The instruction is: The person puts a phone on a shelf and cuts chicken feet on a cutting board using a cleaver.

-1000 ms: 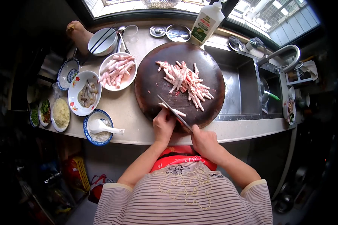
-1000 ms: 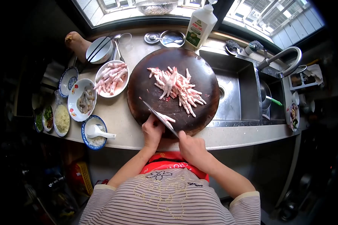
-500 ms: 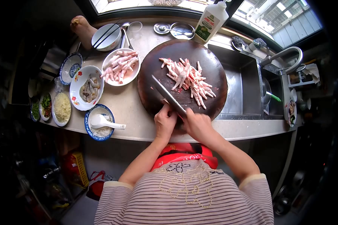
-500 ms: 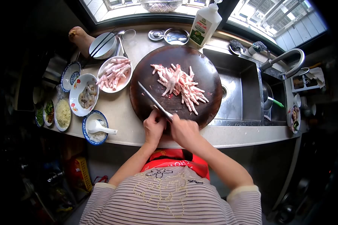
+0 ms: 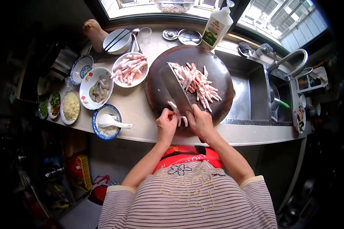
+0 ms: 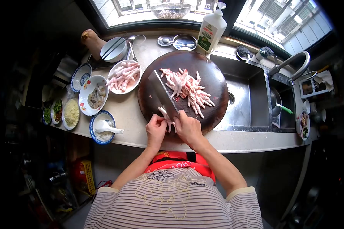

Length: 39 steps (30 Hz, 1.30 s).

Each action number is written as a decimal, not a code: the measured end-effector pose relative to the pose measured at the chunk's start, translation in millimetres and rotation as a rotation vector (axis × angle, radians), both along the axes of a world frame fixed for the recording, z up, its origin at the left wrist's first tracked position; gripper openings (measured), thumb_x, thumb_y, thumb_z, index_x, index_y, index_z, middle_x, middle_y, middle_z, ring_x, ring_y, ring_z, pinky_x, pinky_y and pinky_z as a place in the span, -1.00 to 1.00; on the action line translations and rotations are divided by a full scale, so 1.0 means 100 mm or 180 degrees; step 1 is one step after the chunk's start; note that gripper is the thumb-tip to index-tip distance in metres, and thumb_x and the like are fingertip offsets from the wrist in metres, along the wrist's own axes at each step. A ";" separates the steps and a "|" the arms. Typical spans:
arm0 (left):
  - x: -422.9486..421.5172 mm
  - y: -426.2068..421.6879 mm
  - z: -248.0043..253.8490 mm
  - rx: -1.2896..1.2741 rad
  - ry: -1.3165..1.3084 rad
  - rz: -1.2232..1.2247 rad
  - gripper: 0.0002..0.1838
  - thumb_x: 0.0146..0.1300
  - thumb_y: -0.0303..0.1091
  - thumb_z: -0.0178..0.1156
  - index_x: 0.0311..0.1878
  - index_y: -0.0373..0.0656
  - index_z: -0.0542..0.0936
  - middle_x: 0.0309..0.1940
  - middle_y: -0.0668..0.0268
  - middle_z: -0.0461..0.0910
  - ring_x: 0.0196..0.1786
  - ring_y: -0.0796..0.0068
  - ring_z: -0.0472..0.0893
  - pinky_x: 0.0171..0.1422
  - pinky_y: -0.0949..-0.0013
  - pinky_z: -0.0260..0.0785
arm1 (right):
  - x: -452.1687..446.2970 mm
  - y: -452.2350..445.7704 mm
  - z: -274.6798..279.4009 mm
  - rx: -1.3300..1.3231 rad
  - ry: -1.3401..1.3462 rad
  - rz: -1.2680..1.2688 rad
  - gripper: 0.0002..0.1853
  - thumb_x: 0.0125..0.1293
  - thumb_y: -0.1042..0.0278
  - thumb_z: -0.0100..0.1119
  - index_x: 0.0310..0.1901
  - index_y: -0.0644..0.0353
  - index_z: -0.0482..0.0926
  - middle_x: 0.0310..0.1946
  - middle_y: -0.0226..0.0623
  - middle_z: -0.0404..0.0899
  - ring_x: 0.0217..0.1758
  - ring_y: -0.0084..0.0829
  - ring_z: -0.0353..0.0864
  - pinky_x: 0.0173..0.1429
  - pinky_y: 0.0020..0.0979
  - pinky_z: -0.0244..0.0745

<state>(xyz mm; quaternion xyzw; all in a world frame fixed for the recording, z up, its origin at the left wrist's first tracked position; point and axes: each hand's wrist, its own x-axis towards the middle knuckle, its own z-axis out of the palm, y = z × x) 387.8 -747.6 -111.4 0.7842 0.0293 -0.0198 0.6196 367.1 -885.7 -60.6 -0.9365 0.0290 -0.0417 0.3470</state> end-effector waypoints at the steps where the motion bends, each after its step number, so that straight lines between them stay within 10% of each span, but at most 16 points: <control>1: 0.00 -0.01 0.00 0.0043 -0.0012 0.0001 -0.94 0.17 -0.53 0.14 -0.41 -0.29 0.49 -0.62 0.29 0.55 -0.58 0.64 0.50 -0.52 0.47 0.36 | -0.01 0.02 0.05 -0.0038 -0.0033 0.0037 -0.81 0.29 0.27 0.03 -0.29 0.23 0.35 -0.61 0.06 0.53 -0.50 0.09 0.56 -0.41 0.04 0.40; 20: 0.00 0.02 -0.15 -0.0180 -0.0062 -0.0002 -0.91 0.17 -0.46 0.18 -0.40 -0.25 0.50 -0.59 0.16 0.57 -0.56 0.43 0.57 -0.41 0.36 0.41 | 0.00 0.29 0.44 0.0062 -0.1566 0.0311 -0.90 0.19 0.43 0.11 -0.28 0.18 0.43 -0.63 -0.15 0.51 -0.59 -0.16 0.56 -0.52 -0.21 0.42; 39: 0.00 0.00 0.10 0.0021 -0.0112 0.0071 -0.90 0.12 -0.49 0.22 -0.44 -0.25 0.49 -0.68 0.18 0.52 -0.63 0.41 0.55 -0.46 0.32 0.39 | -0.05 0.24 -0.14 -0.0407 -0.0721 0.0108 -0.92 0.19 0.45 0.09 -0.33 0.20 0.39 -0.62 -0.08 0.50 -0.59 -0.10 0.55 -0.52 -0.16 0.41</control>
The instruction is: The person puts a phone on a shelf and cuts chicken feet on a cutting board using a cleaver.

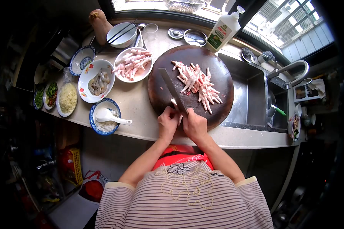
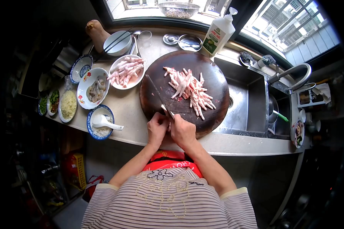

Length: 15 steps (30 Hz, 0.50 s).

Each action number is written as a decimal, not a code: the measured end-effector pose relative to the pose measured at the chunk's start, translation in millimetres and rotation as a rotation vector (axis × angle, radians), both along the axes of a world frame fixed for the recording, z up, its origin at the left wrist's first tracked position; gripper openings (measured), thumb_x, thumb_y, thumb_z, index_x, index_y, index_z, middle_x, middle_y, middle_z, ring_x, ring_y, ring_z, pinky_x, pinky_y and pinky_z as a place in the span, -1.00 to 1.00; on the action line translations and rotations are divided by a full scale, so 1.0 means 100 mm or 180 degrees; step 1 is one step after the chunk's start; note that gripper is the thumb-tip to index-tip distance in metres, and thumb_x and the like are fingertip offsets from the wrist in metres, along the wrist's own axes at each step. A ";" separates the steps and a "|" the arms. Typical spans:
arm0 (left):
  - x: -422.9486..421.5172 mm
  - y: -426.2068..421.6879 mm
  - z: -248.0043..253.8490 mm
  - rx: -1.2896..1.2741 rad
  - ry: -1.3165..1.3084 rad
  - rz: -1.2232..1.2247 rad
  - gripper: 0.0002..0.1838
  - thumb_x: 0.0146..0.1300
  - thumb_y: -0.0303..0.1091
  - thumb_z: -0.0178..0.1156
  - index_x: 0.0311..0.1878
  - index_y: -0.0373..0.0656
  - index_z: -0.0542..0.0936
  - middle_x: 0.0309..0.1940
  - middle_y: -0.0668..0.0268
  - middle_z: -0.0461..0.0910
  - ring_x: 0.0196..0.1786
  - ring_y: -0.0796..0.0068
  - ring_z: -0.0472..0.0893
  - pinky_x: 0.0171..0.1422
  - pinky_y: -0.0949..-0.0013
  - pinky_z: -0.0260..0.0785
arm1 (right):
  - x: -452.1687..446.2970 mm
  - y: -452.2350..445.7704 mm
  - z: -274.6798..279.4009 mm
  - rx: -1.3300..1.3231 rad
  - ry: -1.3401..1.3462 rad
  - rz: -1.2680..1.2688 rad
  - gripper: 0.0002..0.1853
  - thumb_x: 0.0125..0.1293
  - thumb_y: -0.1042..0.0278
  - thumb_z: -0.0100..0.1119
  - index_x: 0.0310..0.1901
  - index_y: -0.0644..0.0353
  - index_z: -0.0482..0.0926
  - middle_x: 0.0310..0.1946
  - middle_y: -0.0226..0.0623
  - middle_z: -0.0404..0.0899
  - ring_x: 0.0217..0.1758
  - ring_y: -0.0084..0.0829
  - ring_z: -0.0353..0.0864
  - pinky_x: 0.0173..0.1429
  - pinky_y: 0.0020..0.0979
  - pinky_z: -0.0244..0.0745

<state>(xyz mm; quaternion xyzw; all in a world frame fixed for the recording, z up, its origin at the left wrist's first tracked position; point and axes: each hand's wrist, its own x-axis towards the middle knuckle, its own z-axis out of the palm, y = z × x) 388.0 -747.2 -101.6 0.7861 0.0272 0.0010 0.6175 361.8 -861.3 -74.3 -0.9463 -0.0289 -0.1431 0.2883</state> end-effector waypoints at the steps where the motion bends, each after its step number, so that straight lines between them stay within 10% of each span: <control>1: 0.00 0.00 0.01 -0.0002 0.0037 -0.0013 -0.91 0.12 -0.50 0.21 -0.44 -0.25 0.49 -0.68 0.18 0.53 -0.62 0.42 0.55 -0.46 0.33 0.39 | 0.03 -0.01 0.02 -0.0024 0.0010 0.0007 -0.92 0.19 0.45 0.10 -0.33 0.20 0.40 -0.62 -0.08 0.50 -0.59 -0.10 0.55 -0.52 -0.17 0.41; 8: 0.01 -0.01 -0.23 -0.0208 -0.0006 -0.0060 -0.93 0.14 -0.51 0.20 -0.42 -0.24 0.51 -0.59 0.25 0.58 -0.51 0.57 0.58 -0.42 0.43 0.41 | 0.08 0.02 0.60 0.0465 -0.1043 0.0123 -0.91 0.21 0.46 0.11 -0.34 0.21 0.39 -0.61 -0.11 0.52 -0.60 -0.08 0.55 -0.54 -0.16 0.42; 15: 0.04 -0.01 -0.06 0.0116 0.0028 -0.0059 -0.92 0.14 -0.48 0.20 -0.38 -0.28 0.53 -0.55 0.18 0.61 -0.51 0.47 0.59 -0.41 0.38 0.42 | -0.04 -0.08 0.02 0.0010 0.0407 -0.0146 -0.85 0.22 0.36 0.13 -0.33 0.20 0.38 -0.64 0.02 0.49 -0.56 0.04 0.53 -0.50 -0.06 0.41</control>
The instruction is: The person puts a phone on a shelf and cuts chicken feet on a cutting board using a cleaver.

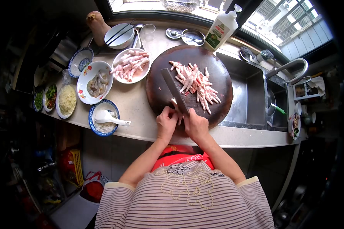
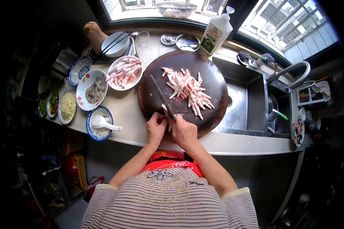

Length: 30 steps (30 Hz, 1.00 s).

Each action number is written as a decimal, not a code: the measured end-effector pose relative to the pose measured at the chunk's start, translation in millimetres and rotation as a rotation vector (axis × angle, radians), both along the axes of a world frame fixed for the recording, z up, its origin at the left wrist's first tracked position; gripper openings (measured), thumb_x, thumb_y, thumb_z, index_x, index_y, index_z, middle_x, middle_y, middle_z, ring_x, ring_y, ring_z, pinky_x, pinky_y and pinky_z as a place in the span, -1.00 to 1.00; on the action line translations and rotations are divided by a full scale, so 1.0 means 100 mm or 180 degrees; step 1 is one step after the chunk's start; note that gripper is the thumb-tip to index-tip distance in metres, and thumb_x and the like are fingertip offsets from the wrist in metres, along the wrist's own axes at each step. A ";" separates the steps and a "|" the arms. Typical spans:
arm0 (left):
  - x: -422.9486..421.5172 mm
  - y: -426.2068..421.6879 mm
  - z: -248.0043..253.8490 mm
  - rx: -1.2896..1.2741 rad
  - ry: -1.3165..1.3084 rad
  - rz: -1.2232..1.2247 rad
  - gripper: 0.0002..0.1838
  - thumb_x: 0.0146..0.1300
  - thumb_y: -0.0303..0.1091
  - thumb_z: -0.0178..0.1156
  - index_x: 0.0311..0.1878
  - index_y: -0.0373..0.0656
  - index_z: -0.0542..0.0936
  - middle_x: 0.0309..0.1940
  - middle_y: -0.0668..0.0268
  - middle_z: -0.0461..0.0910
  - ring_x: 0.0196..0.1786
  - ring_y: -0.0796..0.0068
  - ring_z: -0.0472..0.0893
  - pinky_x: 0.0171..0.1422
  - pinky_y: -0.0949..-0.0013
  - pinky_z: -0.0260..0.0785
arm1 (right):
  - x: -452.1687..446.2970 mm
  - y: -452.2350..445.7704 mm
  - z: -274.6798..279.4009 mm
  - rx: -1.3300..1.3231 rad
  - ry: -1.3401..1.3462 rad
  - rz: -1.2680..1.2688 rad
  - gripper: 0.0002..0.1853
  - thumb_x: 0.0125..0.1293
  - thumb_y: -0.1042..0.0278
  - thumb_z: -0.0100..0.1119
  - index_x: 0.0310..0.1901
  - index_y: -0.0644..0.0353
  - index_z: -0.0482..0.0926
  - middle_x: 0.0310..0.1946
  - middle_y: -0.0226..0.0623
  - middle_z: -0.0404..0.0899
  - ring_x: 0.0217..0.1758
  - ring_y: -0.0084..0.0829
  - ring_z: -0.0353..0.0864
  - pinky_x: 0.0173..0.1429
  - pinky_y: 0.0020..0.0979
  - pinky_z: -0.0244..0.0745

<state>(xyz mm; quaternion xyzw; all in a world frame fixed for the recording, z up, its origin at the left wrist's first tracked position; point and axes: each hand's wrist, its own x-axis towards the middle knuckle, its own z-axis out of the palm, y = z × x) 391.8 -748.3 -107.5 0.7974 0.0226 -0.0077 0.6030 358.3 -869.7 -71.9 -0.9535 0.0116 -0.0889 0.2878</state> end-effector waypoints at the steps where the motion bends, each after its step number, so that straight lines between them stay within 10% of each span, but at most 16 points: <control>1: 0.01 -0.01 -0.02 -0.0083 0.0011 -0.0013 -0.93 0.15 -0.48 0.19 -0.38 -0.28 0.52 -0.56 0.22 0.60 -0.53 0.52 0.57 -0.44 0.41 0.40 | 0.01 -0.03 -0.01 0.0109 0.0051 -0.0051 -0.84 0.23 0.35 0.12 -0.33 0.22 0.37 -0.63 0.03 0.50 -0.55 0.05 0.54 -0.48 -0.05 0.41; 7: 0.03 -0.02 -0.18 -0.0249 0.0132 -0.0020 -0.92 0.14 -0.49 0.18 -0.41 -0.26 0.49 -0.60 0.17 0.55 -0.54 0.35 0.58 -0.38 0.32 0.43 | 0.13 -0.25 -0.06 0.1579 0.0638 -0.0475 -0.79 0.28 0.27 0.06 -0.35 0.26 0.42 -0.54 0.06 0.54 -0.44 0.10 0.55 -0.38 -0.06 0.40; 15: 0.04 -0.05 0.06 -0.0340 0.0073 0.0057 -0.94 0.14 -0.52 0.17 -0.41 -0.28 0.50 -0.59 0.19 0.57 -0.54 0.47 0.57 -0.40 0.37 0.41 | -0.03 -0.11 0.02 0.0558 -0.0153 -0.0017 -0.89 0.21 0.44 0.12 -0.23 0.19 0.46 -0.58 0.01 0.51 -0.49 0.00 0.56 -0.44 -0.15 0.44; 19: 0.12 -0.06 0.71 -0.1212 -0.0395 -0.0124 -0.93 0.21 -0.56 0.14 -0.40 -0.26 0.49 -0.54 0.36 0.55 -0.51 0.68 0.49 -0.44 0.56 0.33 | 0.10 -0.10 0.65 0.0372 -0.1396 0.0353 -0.63 0.07 0.62 0.13 -0.02 0.23 0.47 -0.49 -0.17 0.56 -0.53 -0.17 0.58 -0.46 -0.24 0.45; 22: 0.18 -0.08 0.63 -0.0895 -0.0722 -0.0120 -0.95 0.14 -0.60 0.14 -0.41 -0.26 0.50 -0.53 0.30 0.55 -0.53 0.56 0.51 -0.40 0.48 0.37 | 0.17 -0.06 0.79 0.0294 -0.1222 0.0285 -0.92 0.23 0.52 0.11 -0.24 0.24 0.48 -0.60 -0.07 0.51 -0.54 -0.04 0.56 -0.47 -0.19 0.43; 24: 0.19 -0.10 0.18 0.0592 -0.0824 -0.0448 -0.92 0.14 -0.46 0.13 -0.40 -0.24 0.46 -0.48 -0.01 0.55 -0.43 -0.05 0.57 -0.31 0.08 0.43 | 0.19 -0.12 0.32 -0.0556 0.0765 0.0197 -0.87 0.28 0.37 0.05 -0.31 0.24 0.39 -0.62 0.02 0.51 -0.50 0.05 0.57 -0.42 -0.06 0.44; 30: 0.18 -0.08 0.12 0.0753 -0.0189 -0.0348 -0.87 0.11 -0.37 0.15 -0.38 -0.22 0.46 -0.50 0.04 0.57 -0.38 -0.06 0.59 -0.25 0.03 0.42 | 0.30 -0.17 0.34 -0.0369 0.0848 0.0074 -0.76 0.28 0.24 0.03 -0.35 0.27 0.37 -0.61 0.07 0.55 -0.50 0.09 0.58 -0.36 0.02 0.45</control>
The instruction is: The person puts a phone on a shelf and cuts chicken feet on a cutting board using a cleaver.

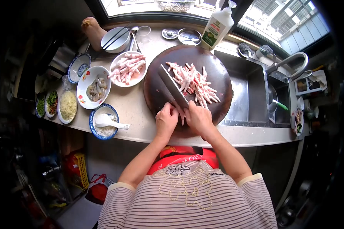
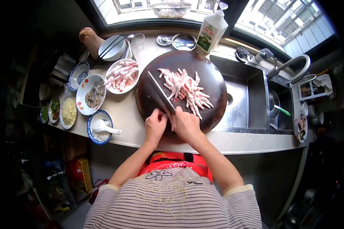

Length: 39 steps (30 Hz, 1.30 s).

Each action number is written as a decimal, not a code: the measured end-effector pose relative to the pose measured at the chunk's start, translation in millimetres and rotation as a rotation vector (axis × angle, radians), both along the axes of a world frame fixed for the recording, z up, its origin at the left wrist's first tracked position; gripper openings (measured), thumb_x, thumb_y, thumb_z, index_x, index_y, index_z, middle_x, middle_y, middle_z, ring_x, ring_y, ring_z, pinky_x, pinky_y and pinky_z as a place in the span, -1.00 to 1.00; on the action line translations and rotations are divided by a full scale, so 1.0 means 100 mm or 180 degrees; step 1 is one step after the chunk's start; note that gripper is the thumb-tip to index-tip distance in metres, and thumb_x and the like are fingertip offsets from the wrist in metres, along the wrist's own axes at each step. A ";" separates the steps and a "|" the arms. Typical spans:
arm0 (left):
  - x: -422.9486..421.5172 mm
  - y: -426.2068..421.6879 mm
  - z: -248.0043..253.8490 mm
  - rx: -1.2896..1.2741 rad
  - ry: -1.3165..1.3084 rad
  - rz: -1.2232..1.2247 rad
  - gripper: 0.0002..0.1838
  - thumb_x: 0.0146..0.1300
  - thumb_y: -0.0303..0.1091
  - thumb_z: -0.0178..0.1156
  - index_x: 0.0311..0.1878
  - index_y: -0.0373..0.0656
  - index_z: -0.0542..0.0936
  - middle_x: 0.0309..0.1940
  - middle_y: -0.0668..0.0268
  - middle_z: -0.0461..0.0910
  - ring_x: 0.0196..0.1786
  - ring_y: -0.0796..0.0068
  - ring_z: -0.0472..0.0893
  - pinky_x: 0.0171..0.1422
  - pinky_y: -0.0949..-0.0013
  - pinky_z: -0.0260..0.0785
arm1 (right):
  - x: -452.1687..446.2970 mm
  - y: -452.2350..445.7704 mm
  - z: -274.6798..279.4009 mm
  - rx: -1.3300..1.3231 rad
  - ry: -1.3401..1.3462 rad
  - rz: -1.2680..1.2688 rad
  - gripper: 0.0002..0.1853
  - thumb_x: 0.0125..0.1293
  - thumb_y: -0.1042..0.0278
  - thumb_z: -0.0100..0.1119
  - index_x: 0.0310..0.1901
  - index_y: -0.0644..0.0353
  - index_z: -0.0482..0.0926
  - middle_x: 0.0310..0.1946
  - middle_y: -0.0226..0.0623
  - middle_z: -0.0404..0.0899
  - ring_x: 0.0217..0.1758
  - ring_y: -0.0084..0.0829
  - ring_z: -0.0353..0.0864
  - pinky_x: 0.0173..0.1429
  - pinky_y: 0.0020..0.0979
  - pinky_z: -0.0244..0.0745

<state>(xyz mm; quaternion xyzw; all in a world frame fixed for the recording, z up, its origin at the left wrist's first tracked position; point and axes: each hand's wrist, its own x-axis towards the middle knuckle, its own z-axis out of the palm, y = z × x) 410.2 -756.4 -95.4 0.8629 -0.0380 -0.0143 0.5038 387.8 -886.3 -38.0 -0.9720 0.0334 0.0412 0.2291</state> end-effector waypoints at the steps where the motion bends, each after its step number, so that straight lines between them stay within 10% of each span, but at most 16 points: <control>1: 0.00 -0.01 0.09 -0.0009 0.0104 0.0056 -0.86 0.10 -0.37 0.16 -0.37 -0.22 0.46 -0.50 0.04 0.57 -0.37 -0.06 0.59 -0.25 0.03 0.42 | 0.00 0.00 -0.01 0.0066 0.0042 -0.0076 -0.76 0.28 0.24 0.02 -0.34 0.27 0.38 -0.60 0.09 0.54 -0.47 0.11 0.57 -0.33 0.03 0.44; 6: -0.01 -0.14 0.01 0.0279 -0.0002 0.0086 -0.83 0.03 -0.37 0.19 -0.37 -0.21 0.44 -0.50 0.07 0.57 -0.38 -0.02 0.58 -0.24 0.06 0.41 | -0.06 -0.10 -0.12 0.0676 0.0002 -0.0166 -0.74 0.26 0.22 0.07 -0.31 0.29 0.41 -0.55 0.17 0.53 -0.41 0.17 0.55 -0.25 0.06 0.41; 11: 0.02 -0.09 -0.06 -0.0080 0.0137 0.0037 -0.83 -0.01 -0.41 0.21 -0.49 -0.25 0.41 -0.61 0.14 0.53 -0.53 0.18 0.55 -0.34 0.19 0.41 | 0.03 -0.49 -0.35 0.3022 0.0757 -0.0585 -0.78 0.32 0.33 0.05 -0.12 0.31 0.46 -0.66 -0.39 0.46 -0.71 -0.62 0.40 -0.62 -0.52 0.32; 14: 0.00 -0.08 -0.14 -0.0146 0.0041 0.0053 -0.83 -0.01 -0.46 0.21 -0.52 -0.28 0.41 -0.67 0.20 0.51 -0.59 0.41 0.53 -0.40 0.29 0.39 | 0.10 -0.56 -0.41 0.3515 0.1136 -0.0931 -0.83 0.31 0.38 0.03 -0.16 0.29 0.45 -0.69 -0.41 0.42 -0.76 -0.58 0.37 -0.66 -0.51 0.30; 17: -0.01 -0.03 -0.16 -0.0187 -0.0055 -0.0055 -0.85 0.05 -0.49 0.20 -0.51 -0.29 0.43 -0.67 0.26 0.51 -0.58 0.55 0.52 -0.45 0.37 0.39 | -0.02 -0.37 -0.22 0.3034 0.0595 -0.0888 -0.79 0.29 0.34 0.04 -0.16 0.32 0.43 -0.69 -0.34 0.44 -0.72 -0.55 0.45 -0.63 -0.42 0.35; 21: -0.11 0.02 -0.25 -0.0819 0.0378 -0.0007 -0.89 0.20 -0.47 0.19 -0.40 -0.32 0.53 -0.60 0.32 0.56 -0.54 0.65 0.53 -0.48 0.54 0.43 | -0.26 -0.13 0.00 0.0823 -0.1003 -0.0266 -0.86 0.27 0.34 0.04 -0.31 0.21 0.36 -0.61 -0.01 0.53 -0.53 0.03 0.55 -0.47 -0.06 0.41; 33: -0.19 -0.02 -0.17 -0.1040 0.0438 0.0361 -0.87 0.10 -0.41 0.25 -0.47 -0.26 0.56 -0.61 0.20 0.61 -0.56 0.47 0.61 -0.38 0.40 0.45 | -0.44 0.08 0.28 0.0407 -0.1500 0.0027 -0.90 0.19 0.47 0.11 -0.27 0.20 0.40 -0.62 -0.11 0.51 -0.57 -0.07 0.55 -0.51 -0.16 0.41; 36: -0.16 0.00 -0.23 -0.0851 0.0257 0.0196 -0.92 0.14 -0.47 0.23 -0.42 -0.28 0.58 -0.56 0.34 0.62 -0.50 0.71 0.54 -0.42 0.53 0.40 | -0.44 0.11 0.41 0.0385 -0.1822 0.0048 -0.86 0.15 0.54 0.13 -0.24 0.22 0.42 -0.61 -0.16 0.50 -0.59 -0.14 0.55 -0.52 -0.21 0.42; 37: -0.16 -0.01 -0.21 -0.0828 0.0234 0.0264 -0.89 0.10 -0.42 0.22 -0.48 -0.25 0.56 -0.59 0.17 0.62 -0.53 0.35 0.64 -0.38 0.34 0.46 | -0.46 0.13 0.37 0.0383 -0.1750 0.0015 -0.87 0.16 0.52 0.12 -0.26 0.22 0.40 -0.61 -0.16 0.50 -0.58 -0.13 0.55 -0.52 -0.20 0.42; 39: -0.14 -0.01 -0.16 -0.0650 0.0329 0.0271 -0.88 0.10 -0.41 0.21 -0.48 -0.25 0.56 -0.59 0.15 0.61 -0.52 0.27 0.64 -0.36 0.30 0.46 | -0.50 0.14 0.09 0.0092 -0.0932 -0.0088 -0.88 0.24 0.42 0.08 -0.31 0.20 0.34 -0.63 -0.10 0.52 -0.56 -0.06 0.57 -0.51 -0.14 0.43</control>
